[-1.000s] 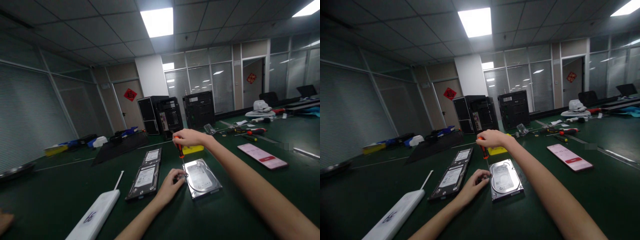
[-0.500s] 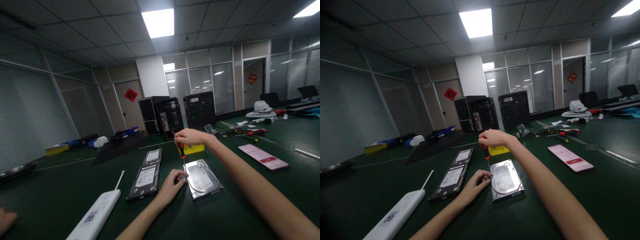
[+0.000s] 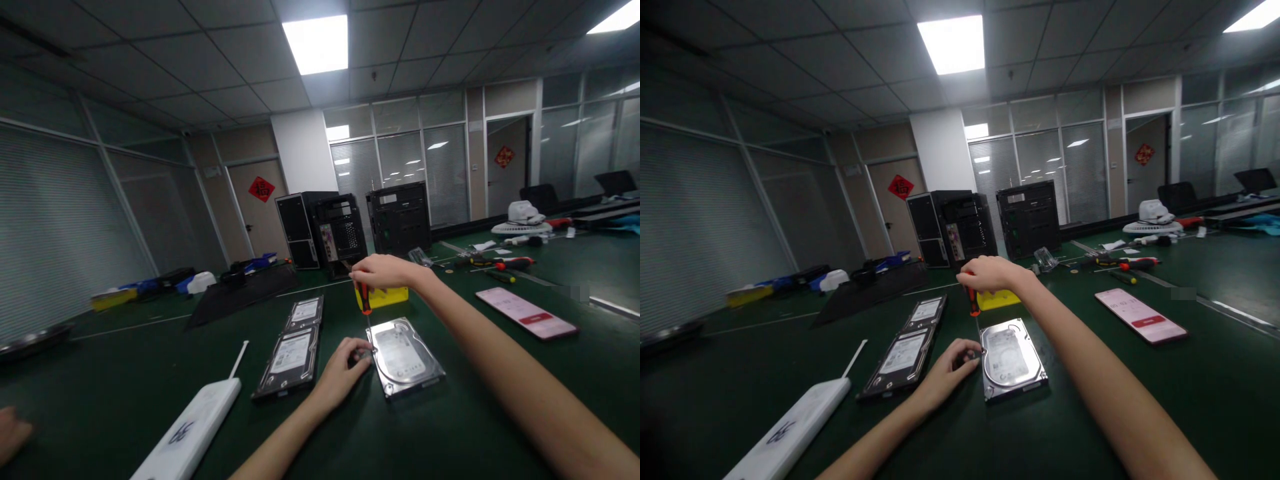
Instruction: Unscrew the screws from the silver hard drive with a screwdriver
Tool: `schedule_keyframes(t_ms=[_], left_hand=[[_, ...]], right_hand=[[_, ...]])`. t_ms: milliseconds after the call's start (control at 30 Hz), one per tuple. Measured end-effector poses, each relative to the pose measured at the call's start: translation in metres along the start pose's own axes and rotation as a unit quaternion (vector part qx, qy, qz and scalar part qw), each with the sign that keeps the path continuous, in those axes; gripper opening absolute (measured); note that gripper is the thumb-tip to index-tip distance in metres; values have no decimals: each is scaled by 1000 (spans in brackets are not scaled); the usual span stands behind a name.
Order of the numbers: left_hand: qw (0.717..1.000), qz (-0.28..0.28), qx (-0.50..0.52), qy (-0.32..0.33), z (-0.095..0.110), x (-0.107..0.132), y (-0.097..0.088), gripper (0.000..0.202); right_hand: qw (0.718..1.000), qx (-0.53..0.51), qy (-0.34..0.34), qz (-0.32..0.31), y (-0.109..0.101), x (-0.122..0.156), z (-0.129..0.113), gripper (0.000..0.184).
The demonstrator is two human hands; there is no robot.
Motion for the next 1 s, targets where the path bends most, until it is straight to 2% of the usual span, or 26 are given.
schedule_keyframes(t_ms=[133, 300, 433, 533, 633, 767, 900, 1000], left_hand=[[1000, 0, -2, 2, 1, 0, 0, 25], [1000, -2, -3, 3, 2, 0, -1, 25], [1000, -2, 0, 6, 1, 0, -1, 25], [1000, -4, 2, 8, 1, 1, -1, 25], [1000, -8, 0, 9, 1, 1, -1, 25], [1000, -8, -4, 7, 0, 0, -1, 24], [1000, -4, -4, 11, -2, 0, 0, 24], [1000, -4, -3, 13, -2, 0, 1, 25]], right_hand=[[998, -45, -26, -24, -1, 2, -4, 32], [998, 15, -56, 25, 0, -1, -4, 36], [997, 59, -29, 34, -2, 0, -1, 48], [999, 40, -10, 2, -3, 2, 0, 39], [999, 22, -29, 0, -3, 2, 0, 30], [998, 37, -49, 20, -2, 0, 0, 34], [998, 47, -38, 14, -1, 0, -2, 43], [999, 33, -21, -1, -1, 1, -3, 39]])
Point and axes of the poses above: each hand's wrist, its own x-axis away from the middle knuckle, its own y-axis out of the palm, z = x × y, the point moved 2 cm from there along -x, towards the middle knuckle, and after that the axes turned 10 degrees about z, right-handed, at the moved point
